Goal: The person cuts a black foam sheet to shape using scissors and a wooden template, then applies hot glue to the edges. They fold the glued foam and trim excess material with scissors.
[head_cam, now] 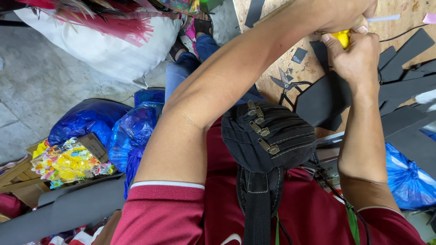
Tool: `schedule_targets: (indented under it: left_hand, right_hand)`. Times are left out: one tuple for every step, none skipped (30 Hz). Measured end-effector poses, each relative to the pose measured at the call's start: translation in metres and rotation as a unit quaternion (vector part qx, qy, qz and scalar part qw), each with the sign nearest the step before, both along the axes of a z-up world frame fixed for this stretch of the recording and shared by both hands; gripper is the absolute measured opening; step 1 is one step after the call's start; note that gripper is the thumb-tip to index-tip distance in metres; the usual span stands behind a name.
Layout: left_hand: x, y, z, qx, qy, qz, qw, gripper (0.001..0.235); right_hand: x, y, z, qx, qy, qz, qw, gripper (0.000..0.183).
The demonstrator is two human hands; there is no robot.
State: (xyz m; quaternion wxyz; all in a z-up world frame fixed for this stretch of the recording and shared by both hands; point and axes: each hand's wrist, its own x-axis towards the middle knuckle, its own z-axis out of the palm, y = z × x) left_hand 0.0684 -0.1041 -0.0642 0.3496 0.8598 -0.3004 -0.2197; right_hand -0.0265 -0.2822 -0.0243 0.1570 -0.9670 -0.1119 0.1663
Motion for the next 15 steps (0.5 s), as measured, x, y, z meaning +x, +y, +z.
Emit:
schedule_targets:
  left_hand:
    - [0.001, -0.002, 0.000, 0.002, -0.002, 0.000, 1.000, 0.033]
    - [0.001, -0.005, 0.001, 0.004, -0.003, -0.001, 1.000, 0.032]
    - [0.002, -0.006, 0.000, 0.005, -0.003, -0.001, 1.000, 0.032]
    - [0.002, -0.007, 0.000, 0.007, -0.005, -0.002, 1.000, 0.031]
    - [0.002, -0.007, -0.001, 0.009, -0.006, -0.002, 1.000, 0.030]
    - [0.003, -0.010, -0.001, 0.009, -0.006, -0.003, 1.000, 0.030]
    - [0.004, -0.013, -0.002, 0.011, -0.007, -0.003, 1.000, 0.029]
    - [0.005, -0.016, -0.002, 0.013, -0.009, -0.003, 1.000, 0.029]
    - [0.005, -0.018, -0.002, 0.012, -0.008, -0.003, 1.000, 0.029]
    - [0.006, -0.020, -0.003, 0.014, -0.010, -0.003, 1.000, 0.028]
    - [0.007, -0.022, -0.003, 0.016, -0.011, -0.003, 1.000, 0.027]
    - [0.007, -0.023, -0.004, 0.016, -0.011, -0.003, 1.000, 0.027]
    - [0.007, -0.025, -0.004, 0.018, -0.012, -0.003, 1.000, 0.026]
    - [0.007, -0.026, -0.004, 0.020, -0.014, -0.003, 1.000, 0.026]
    - [0.009, -0.028, -0.005, 0.020, -0.014, -0.003, 1.000, 0.026]
  right_hand:
    - [0.002, -0.006, -0.005, 0.002, -0.017, 0.016, 1.000, 0.074]
    - [0.003, -0.011, -0.010, 0.004, -0.033, 0.031, 0.999, 0.076]
    - [0.004, -0.013, -0.010, 0.004, -0.033, 0.031, 0.999, 0.076]
    - [0.005, -0.015, -0.010, 0.003, -0.039, 0.034, 0.999, 0.076]
    - [0.006, -0.017, -0.011, 0.003, -0.046, 0.038, 0.998, 0.076]
    - [0.006, -0.017, -0.009, 0.003, -0.046, 0.038, 0.998, 0.076]
    - [0.006, -0.017, -0.008, 0.008, -0.039, 0.030, 0.999, 0.078]
    - [0.007, -0.017, -0.007, 0.014, -0.032, 0.023, 0.999, 0.081]
    - [0.008, -0.021, -0.010, 0.014, -0.032, 0.023, 0.999, 0.081]
    - [0.009, -0.024, -0.013, 0.021, -0.042, 0.029, 0.998, 0.079]
    - [0.010, -0.027, -0.015, 0.028, -0.051, 0.035, 0.998, 0.078]
    - [0.010, -0.026, -0.013, 0.028, -0.051, 0.035, 0.998, 0.078]
    - [0.011, -0.025, -0.012, 0.036, -0.039, 0.020, 0.998, 0.076]
    - [0.011, -0.025, -0.010, 0.043, -0.028, 0.005, 0.999, 0.074]
    - [0.013, -0.026, -0.011, 0.043, -0.027, 0.005, 0.999, 0.074]
